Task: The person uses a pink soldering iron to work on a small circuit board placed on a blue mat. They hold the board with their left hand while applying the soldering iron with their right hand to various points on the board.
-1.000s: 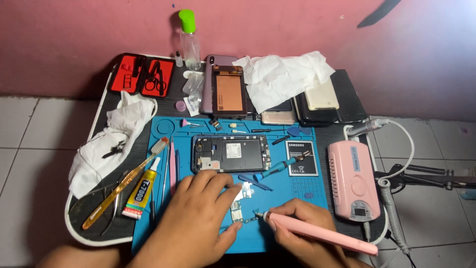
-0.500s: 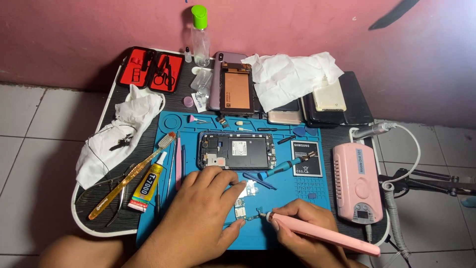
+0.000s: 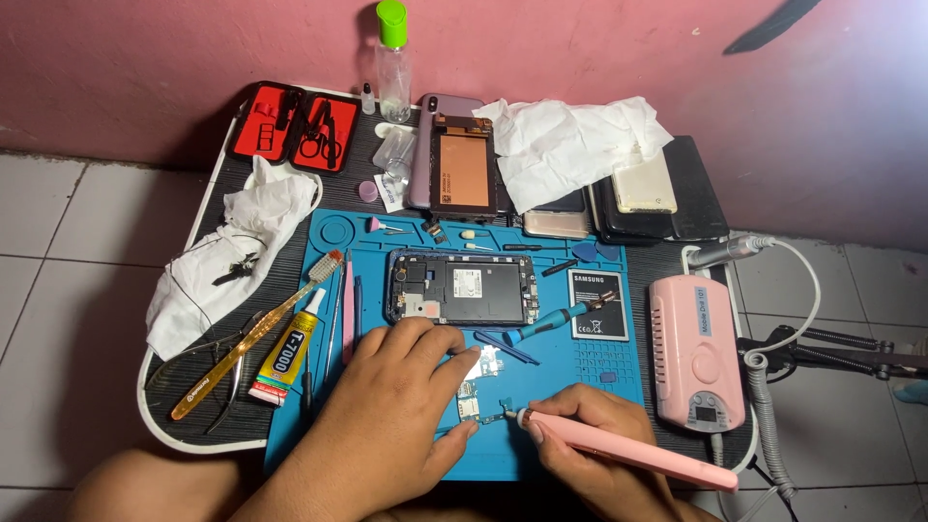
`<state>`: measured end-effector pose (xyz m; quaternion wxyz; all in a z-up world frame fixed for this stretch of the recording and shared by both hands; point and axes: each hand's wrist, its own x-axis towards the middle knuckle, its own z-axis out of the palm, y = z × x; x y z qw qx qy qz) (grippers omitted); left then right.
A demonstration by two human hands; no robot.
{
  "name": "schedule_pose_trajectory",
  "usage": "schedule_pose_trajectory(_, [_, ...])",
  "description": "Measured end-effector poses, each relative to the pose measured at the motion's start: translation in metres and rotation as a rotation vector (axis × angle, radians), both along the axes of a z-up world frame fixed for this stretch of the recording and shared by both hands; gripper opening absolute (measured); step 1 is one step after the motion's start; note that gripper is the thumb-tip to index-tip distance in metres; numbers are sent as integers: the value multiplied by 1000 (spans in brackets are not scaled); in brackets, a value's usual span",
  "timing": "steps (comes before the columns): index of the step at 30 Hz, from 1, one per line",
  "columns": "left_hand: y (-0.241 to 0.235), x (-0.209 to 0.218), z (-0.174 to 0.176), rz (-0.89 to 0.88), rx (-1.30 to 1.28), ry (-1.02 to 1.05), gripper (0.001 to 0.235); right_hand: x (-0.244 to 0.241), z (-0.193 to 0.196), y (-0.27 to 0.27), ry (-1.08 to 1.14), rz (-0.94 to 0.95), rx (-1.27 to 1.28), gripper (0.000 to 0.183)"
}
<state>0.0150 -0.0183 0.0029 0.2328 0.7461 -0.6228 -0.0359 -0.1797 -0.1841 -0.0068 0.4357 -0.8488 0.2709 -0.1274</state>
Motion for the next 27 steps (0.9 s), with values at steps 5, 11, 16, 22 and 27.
schedule_pose_trajectory(5, [0,1,3,-8,8,-5,63,1,1,0,55,-18,15,18])
schedule_pose_trajectory(11, [1,0,1,-6,-5,0,63,1,3,0,45,-5,33,18])
schedule_pose_trajectory(16, [1,1,2,-13,7,11,63,0,3,0,41,-14,36,18])
schedule_pose_trajectory(22, [1,2,2,-19,14,18,62,0,1,0,16,3,-6,19])
schedule_pose_trajectory(27, [2,3,2,-23,7,41,63,1,2,1,-3,21,-47,19])
